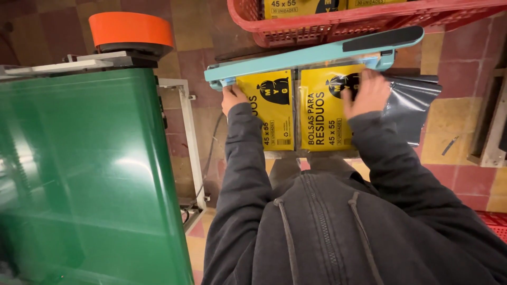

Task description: The recorder folds black plastic bags, places them into yellow retail packaging, and seals them using a heat sealer.

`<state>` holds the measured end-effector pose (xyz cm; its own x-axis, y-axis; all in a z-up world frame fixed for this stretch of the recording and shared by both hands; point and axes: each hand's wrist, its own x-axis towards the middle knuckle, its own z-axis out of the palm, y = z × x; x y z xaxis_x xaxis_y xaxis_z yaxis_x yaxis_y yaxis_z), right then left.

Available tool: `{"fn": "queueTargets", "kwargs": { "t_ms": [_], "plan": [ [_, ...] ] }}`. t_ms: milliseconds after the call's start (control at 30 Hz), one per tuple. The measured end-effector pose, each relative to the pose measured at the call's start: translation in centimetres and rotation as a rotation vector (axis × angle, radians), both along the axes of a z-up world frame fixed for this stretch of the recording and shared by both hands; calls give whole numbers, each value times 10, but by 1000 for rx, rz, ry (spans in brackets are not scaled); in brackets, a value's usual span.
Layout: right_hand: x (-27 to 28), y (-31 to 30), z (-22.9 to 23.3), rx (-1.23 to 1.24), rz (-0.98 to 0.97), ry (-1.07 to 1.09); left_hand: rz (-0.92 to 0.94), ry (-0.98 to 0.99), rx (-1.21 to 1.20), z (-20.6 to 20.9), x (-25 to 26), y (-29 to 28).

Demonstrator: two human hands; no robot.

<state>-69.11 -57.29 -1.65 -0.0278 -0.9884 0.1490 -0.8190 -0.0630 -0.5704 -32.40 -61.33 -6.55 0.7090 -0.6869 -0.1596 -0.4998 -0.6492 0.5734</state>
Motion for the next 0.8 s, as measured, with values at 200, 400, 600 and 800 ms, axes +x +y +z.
{"fn": "queueTargets", "kwargs": {
  "t_ms": [200, 400, 600, 800],
  "plan": [
    [51, 6, 20, -9, 544, 301, -70, -147, 94, 45, -24, 4],
    [53, -8, 15, 25, 588, 394, -735, -408, -62, 37, -86, 60],
    [48, -20, 64, -278, 537, 193, -1042, -389, 16, 69, -148, 83],
    [41, -113, 180, -428, 656, 329, -1011, -428, -55, 58, -157, 81]
  ]
}}
